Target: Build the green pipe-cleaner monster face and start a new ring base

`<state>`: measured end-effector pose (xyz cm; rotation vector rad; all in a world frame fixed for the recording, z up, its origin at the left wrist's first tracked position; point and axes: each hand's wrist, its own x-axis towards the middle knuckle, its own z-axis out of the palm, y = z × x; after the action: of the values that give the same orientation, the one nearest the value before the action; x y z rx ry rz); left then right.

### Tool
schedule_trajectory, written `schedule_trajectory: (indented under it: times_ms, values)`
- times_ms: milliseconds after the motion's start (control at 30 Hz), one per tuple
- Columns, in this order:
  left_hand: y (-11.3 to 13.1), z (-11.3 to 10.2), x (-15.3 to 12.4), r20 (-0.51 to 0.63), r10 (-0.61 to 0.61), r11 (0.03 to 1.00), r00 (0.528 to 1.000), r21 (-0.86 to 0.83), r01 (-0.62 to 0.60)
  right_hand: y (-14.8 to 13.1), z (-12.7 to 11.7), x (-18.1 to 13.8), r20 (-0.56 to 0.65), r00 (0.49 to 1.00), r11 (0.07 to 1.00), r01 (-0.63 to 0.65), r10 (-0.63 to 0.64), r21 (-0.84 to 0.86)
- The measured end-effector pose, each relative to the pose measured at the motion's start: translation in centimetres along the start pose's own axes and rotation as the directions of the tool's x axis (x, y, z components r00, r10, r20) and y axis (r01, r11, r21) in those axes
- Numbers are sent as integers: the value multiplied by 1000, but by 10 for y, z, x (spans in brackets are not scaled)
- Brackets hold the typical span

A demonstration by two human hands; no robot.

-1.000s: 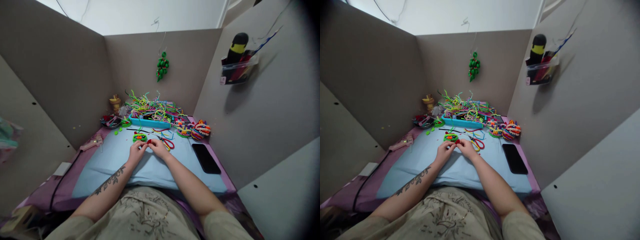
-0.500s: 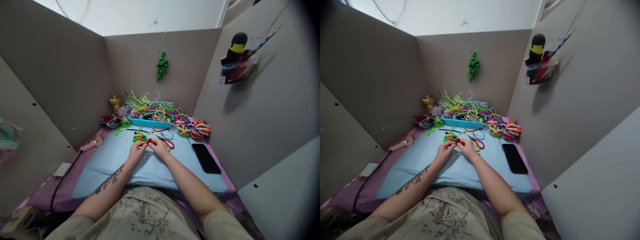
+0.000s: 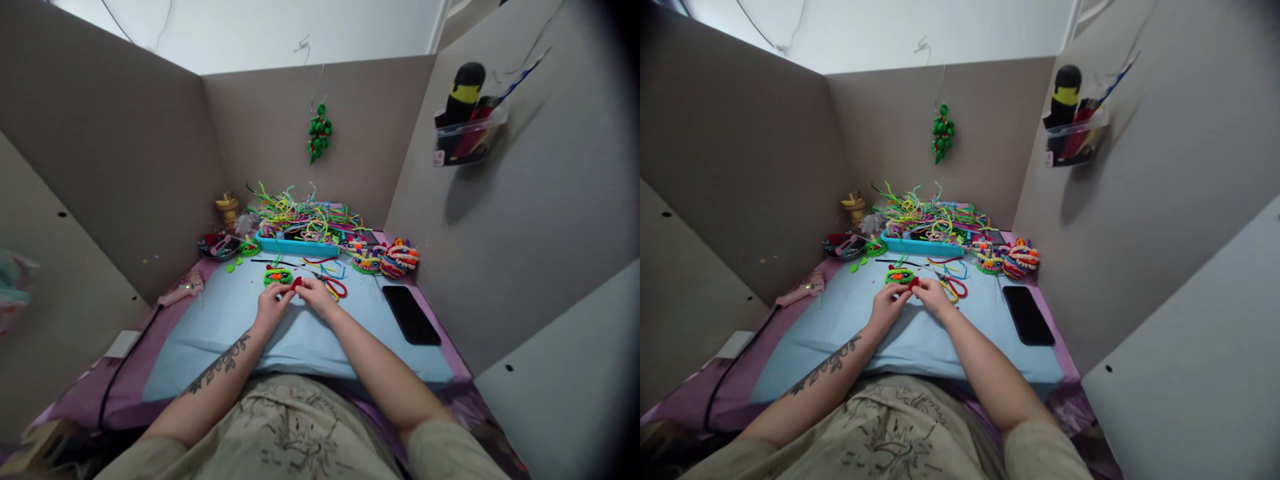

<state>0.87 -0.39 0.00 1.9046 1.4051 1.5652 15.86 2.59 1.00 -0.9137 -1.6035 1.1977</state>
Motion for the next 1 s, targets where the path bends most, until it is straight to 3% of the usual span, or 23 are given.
schedule_trajectory:
  times_ms: [733, 1000]
  values:
    - [-2, -1, 1, -21, 30, 998, 999, 53, -28, 4, 1, 2, 5, 998, 987, -60, 60, 146]
    - [-2, 1, -3, 4, 119, 988, 993, 99, -119, 3, 4, 0, 52, 995, 976, -94, 85, 195]
